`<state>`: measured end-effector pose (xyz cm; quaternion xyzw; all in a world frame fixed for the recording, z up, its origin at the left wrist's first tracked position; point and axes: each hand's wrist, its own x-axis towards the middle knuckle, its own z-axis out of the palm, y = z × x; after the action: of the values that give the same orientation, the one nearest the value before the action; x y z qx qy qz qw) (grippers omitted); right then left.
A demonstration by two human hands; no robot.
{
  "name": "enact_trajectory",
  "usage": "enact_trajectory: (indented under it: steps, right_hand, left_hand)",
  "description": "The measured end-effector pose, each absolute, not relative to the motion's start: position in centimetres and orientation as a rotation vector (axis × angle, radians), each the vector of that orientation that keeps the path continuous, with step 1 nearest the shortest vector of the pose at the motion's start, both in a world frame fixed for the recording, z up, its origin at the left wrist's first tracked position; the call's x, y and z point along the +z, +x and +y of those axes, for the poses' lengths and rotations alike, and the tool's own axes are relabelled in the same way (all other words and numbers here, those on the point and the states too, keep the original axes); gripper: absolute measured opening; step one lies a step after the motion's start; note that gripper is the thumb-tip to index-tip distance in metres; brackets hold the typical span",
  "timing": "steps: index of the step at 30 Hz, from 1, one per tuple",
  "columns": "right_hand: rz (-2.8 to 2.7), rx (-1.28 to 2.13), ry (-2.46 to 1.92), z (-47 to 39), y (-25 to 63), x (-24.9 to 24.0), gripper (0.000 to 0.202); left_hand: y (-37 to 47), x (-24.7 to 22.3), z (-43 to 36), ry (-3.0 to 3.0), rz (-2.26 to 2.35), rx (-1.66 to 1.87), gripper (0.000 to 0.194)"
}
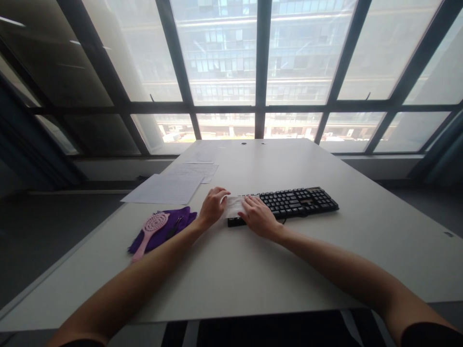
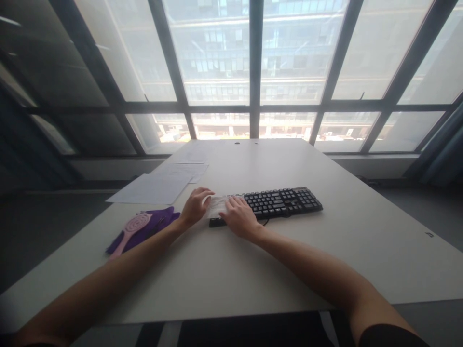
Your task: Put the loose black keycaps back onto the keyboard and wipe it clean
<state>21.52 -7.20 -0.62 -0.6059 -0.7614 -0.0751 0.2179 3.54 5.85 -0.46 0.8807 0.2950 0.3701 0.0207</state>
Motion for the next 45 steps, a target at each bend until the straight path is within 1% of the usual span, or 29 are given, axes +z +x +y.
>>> enact_trajectory:
  steps: [2, 6, 8, 12, 16, 22, 30, 40, 45]
  right_hand:
    - [-2.115, -0.180, -1.692, -7.0, 21.8, -0.3, 0.056]
    - [-2.104, -0.162, -1.722, -6.8, 21.9, 0.0, 0.062]
    - [-2.096, -0.165, -1.740, -6.5, 22.0, -0.1, 0.063]
    - [-2.079, -0.160, -1.801, -5.9, 22.3, -0.1, 0.067]
    - [-2.054, -0.173, -1.801, -6.0, 22.2, 0.2, 0.067]
    - [-2.053, -0.193, -1.686, -6.6, 21.4, 0.1, 0.058]
    - [-2.053, -0.239, -1.734, -6.6, 21.5, -0.8, 0.063]
    - [-2.033, -0.226, -1.742, -6.8, 21.8, -1.1, 0.060]
    - [-2.032, -0.224, -1.723, -6.7, 21.9, -1.3, 0.059]
  left_hand:
    - [3.6, -0.3, 5.1, 2.771, 0.821, 1.099, 0.028]
    - [3.8, -0.3, 3.6, 2.866, 0.615, 0.860, 0.033]
    - [3.9, -0.6, 3.2, 2.900, 0.563, 0.750, 0.039]
    - [3.7, -1.2, 3.1, 2.930, 0.624, 0.610, 0.055]
    - [3.7, -1.2, 3.0, 2.954, 0.658, 0.573, 0.065]
    - [3.8, -1.1, 2.9, 2.979, 0.628, 0.563, 0.067]
    - [4.0, -1.2, 2.0, 2.970, 0.738, 0.633, 0.069]
    - [4.0, 0.0, 1.2, 2.977, 0.755, 0.693, 0.062]
    - [3.8, -0.3, 0.9, 2.978, 0.749, 0.680, 0.061]
